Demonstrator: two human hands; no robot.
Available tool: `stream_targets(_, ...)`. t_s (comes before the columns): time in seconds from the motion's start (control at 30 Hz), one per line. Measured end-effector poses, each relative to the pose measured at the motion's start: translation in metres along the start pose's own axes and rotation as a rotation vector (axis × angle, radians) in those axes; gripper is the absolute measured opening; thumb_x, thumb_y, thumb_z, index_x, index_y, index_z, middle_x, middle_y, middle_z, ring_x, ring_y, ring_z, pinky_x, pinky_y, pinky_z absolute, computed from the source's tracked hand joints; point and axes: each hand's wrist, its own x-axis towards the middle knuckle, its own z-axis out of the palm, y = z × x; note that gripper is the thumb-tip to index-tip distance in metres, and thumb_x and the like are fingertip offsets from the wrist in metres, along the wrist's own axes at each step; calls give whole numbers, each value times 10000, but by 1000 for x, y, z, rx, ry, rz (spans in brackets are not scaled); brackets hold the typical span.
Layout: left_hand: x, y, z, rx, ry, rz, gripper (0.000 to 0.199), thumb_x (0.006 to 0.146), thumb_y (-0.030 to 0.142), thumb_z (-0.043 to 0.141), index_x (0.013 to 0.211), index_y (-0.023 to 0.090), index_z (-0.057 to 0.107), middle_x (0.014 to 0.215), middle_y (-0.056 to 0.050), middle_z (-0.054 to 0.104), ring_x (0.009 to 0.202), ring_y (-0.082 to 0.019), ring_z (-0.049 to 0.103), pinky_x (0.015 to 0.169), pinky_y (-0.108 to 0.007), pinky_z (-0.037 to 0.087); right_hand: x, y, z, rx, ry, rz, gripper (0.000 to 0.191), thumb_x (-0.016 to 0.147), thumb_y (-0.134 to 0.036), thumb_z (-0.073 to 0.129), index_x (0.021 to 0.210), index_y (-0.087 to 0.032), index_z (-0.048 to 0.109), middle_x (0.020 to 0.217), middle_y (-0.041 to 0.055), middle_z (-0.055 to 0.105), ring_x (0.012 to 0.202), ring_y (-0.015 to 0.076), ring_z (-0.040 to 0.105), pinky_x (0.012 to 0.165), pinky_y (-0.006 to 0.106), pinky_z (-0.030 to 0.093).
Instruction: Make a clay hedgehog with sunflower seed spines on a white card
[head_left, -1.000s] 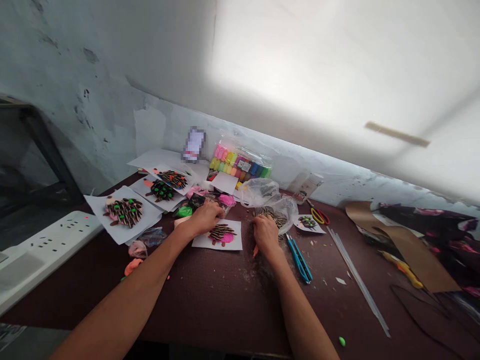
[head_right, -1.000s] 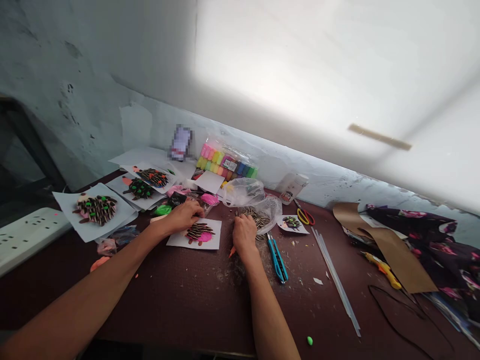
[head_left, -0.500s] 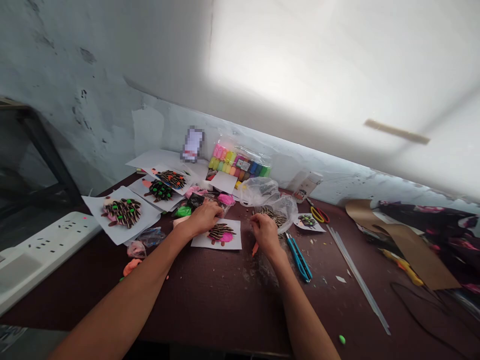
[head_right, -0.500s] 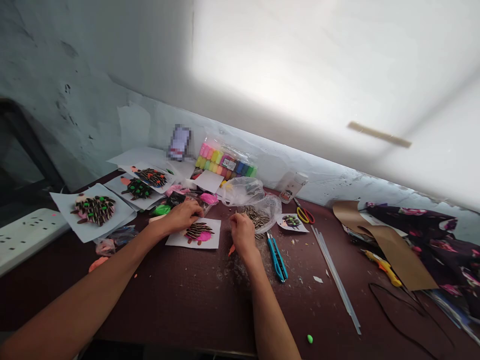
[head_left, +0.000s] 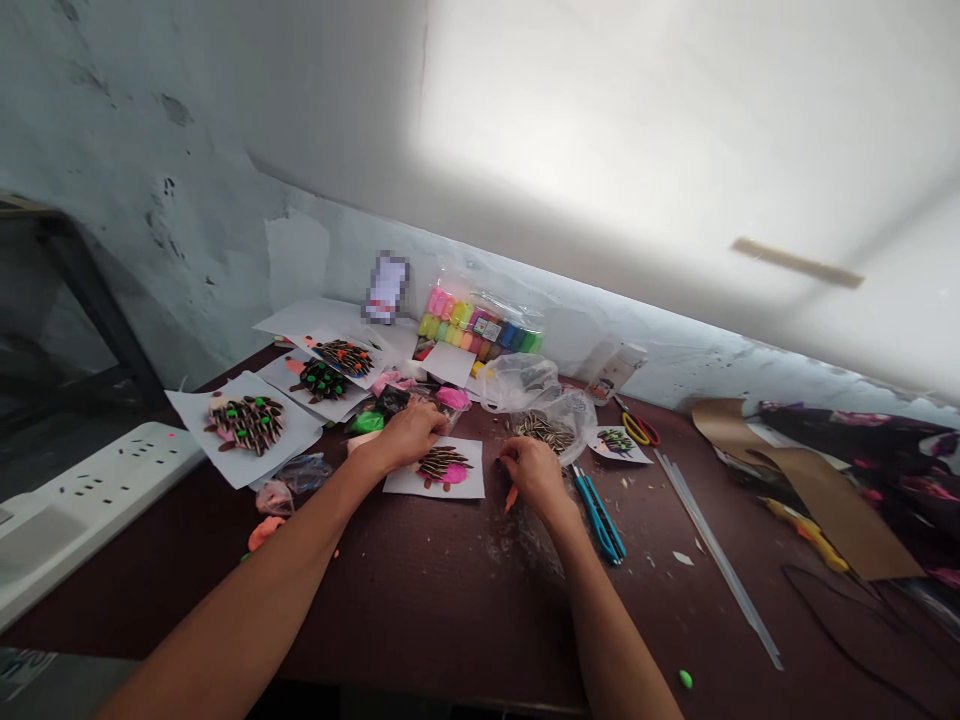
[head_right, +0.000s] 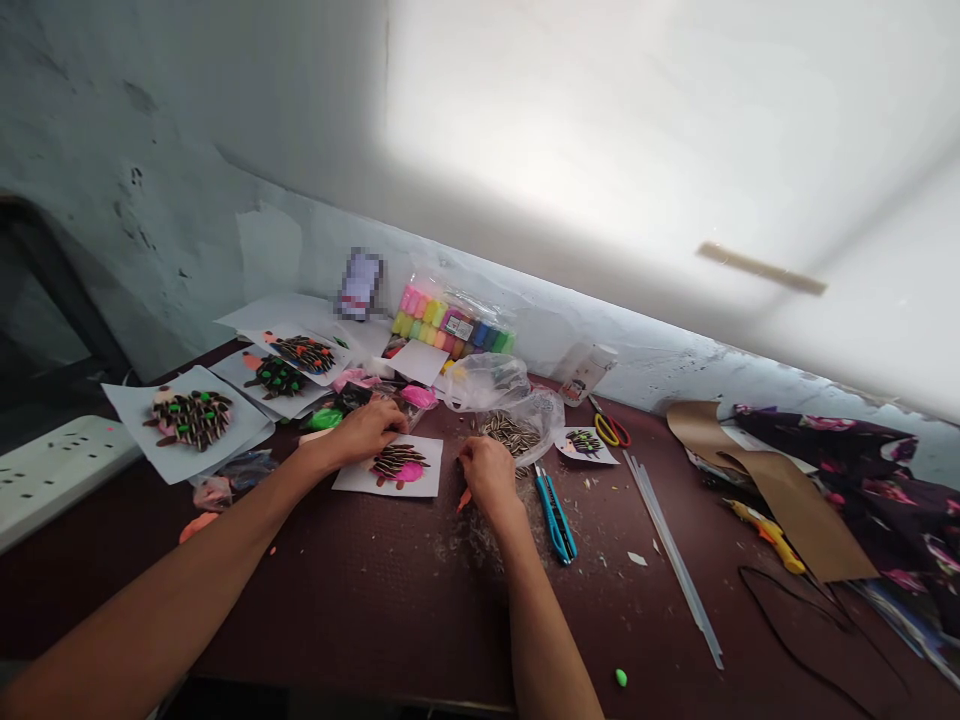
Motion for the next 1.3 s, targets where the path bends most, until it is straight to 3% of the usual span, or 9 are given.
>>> stream_targets(0.13, 0, 1, -2, 12, -14, -7, 237, 757, 101, 527, 825, 190, 736, 937, -74, 706, 896, -221, 633, 883, -323, 479, 2, 2, 3, 39, 56, -13, 252, 892, -159, 537, 1003, -220, 754, 1005, 44, 753, 962, 184, 666, 783, 239, 413)
stream_targets(0.3, 1, -5, 1, -52, 24, -32, 286, 774, 83, 490, 859, 192, 740, 948, -57, 736, 897, -206, 655, 858, -304, 492, 2, 3, 7, -6, 20, -9, 259, 901, -170, 528, 1013, -231, 754, 1014, 50, 742, 969, 184, 656, 786, 237, 409)
stream_targets(0.5, 4, -11, 0, -170, 202, -42, 285, 756, 51, 485, 818, 168, 737, 878, -50, 732, 860, -176, 653, 820, -267, 503, 0, 0, 7, -63, 54, -9, 228, 922, -210, 529, 973, -206, 751, 1022, 74, 702, 957, 180, 633, 756, 232, 390)
stream_targets(0.67, 2, -21, -14, -231, 394, -136, 251, 745, 71, 503, 776, 183, 726, 828, -37, 729, 833, -189, 650, 810, -290, 506, -1, 1, 9, -15, 110, -33, 230, 929, -199, 518, 969, -193, 744, 998, 74, 694, 921, 173, 627, 746, 232, 380)
stream_targets(0.77, 0, -30, -20, -214, 450, -188, 215, 743, 103, 522, 763, 182, 721, 851, -43, 731, 867, -208, 651, 815, -303, 503, 0, 2, 11, 26, 150, -46, 231, 927, -189, 514, 961, -190, 743, 972, 70, 692, 887, 172, 626, 735, 239, 378)
stream_targets(0.87, -2, -35, -23, -170, 418, -208, 250, 753, 101, 494, 774, 186, 728, 859, -45, 729, 877, -211, 652, 818, -304, 502, 2, 3, 14, 64, 181, -63, 224, 918, -179, 523, 951, -192, 744, 950, 66, 688, 869, 174, 627, 733, 243, 379)
stream_targets(1.0, -3, -28, -20, -87, 259, -197, 258, 772, 118, 520, 844, 211, 749, 913, -46, 737, 906, -223, 646, 826, -316, 496, 3, 4, 19, 130, 222, -97, 217, 898, -166, 532, 920, -198, 746, 925, 63, 683, 837, 168, 622, 728, 242, 381)
stream_targets(1.13, -2, -19, -14, -11, 141, -47, 283, 787, 97, 532, 875, 229, 766, 1043, -55, 723, 1014, -244, 606, 934, -356, 450, 5, 3, 23, 196, 251, -125, 210, 897, -193, 535, 899, -201, 744, 884, 54, 685, 782, 159, 609, 707, 241, 374)
stream_targets(1.3, -4, -19, -12, 131, 164, -89, 283, 830, 125, 509, 896, 206, 771, 1048, -122, 682, 1018, -287, 585, 919, -417, 435, 16, -14, 20, 213, 213, -177, 217, 894, -223, 536, 882, -192, 750, 870, 70, 712, 780, 174, 618, 683, 252, 357)
